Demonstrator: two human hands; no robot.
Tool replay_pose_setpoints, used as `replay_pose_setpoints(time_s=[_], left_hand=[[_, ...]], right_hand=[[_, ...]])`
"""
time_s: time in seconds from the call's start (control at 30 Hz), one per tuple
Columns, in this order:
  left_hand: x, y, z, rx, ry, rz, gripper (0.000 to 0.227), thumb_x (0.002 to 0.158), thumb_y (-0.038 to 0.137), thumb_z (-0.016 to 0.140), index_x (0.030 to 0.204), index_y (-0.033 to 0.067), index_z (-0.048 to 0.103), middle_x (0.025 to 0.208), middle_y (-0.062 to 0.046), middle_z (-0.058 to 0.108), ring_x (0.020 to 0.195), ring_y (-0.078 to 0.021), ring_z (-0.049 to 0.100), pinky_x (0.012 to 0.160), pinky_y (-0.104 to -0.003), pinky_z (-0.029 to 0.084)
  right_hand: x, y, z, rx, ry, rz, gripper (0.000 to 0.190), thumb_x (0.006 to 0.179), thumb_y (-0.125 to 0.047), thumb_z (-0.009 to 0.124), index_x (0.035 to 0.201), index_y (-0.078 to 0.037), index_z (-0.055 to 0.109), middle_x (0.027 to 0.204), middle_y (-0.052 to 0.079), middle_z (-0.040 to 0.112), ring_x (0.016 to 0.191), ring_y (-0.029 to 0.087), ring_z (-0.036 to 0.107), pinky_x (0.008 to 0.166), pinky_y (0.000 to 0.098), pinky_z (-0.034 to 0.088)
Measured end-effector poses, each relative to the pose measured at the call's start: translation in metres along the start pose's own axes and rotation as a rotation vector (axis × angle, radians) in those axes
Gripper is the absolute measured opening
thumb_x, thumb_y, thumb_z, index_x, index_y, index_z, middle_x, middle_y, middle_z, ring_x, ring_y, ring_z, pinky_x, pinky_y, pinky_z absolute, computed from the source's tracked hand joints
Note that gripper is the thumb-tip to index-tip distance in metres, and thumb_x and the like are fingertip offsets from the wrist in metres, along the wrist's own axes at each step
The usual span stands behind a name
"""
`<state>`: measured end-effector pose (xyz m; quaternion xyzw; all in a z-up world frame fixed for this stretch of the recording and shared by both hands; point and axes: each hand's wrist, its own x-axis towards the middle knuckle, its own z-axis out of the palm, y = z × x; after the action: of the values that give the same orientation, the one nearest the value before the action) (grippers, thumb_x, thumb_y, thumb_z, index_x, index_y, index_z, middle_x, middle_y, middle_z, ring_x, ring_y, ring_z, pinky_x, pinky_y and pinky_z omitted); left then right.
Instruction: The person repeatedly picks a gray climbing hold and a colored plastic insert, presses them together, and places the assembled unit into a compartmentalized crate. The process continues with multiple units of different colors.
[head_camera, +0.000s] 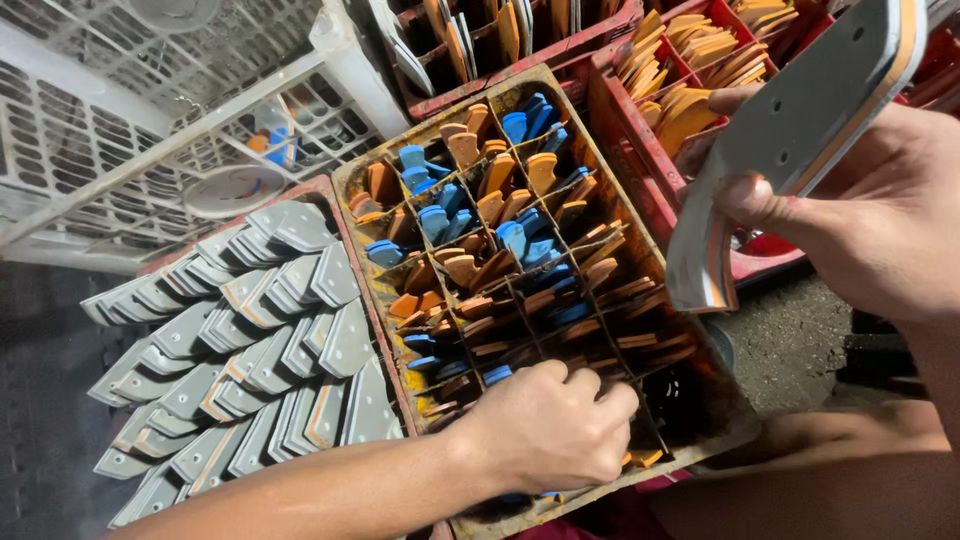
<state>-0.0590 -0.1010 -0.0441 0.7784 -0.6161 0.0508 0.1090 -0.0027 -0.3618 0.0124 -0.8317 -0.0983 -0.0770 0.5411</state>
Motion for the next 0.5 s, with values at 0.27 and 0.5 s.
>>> replay_pose_setpoints(time_s=[0.27,0.5], left_hand=[[-0.003,0.012,0.009,0.018,0.049,-0.077,0.014,0.082,0.018,0.065,0.072,0.0081,0.061,0.072,-0.005,0.055,0.056,-0.0182,0.058,0.047,-0.032,0.042],[0.004,0.015,0.01,-0.304,-0.017,-0.287,0.008,0.083,0.011,0.063,0.081,0.0032,0.064,0.077,-0.013,0.064,0.058,-0.027,0.068,0.045,-0.039,0.052]], right_hand=[[0.008,-0.013,0.012,0.074,-0.045,-0.051,0.044,0.09,-0.011,0.072,0.131,0.002,0.062,0.106,0.012,0.073,0.1,0.02,0.074,0.09,0.0365,0.064],[0.011,-0.016,0.018,0.18,-0.065,-0.022,0.043,0.089,-0.011,0.073,0.13,0.001,0.063,0.106,0.012,0.074,0.101,0.021,0.074,0.092,0.0366,0.064]])
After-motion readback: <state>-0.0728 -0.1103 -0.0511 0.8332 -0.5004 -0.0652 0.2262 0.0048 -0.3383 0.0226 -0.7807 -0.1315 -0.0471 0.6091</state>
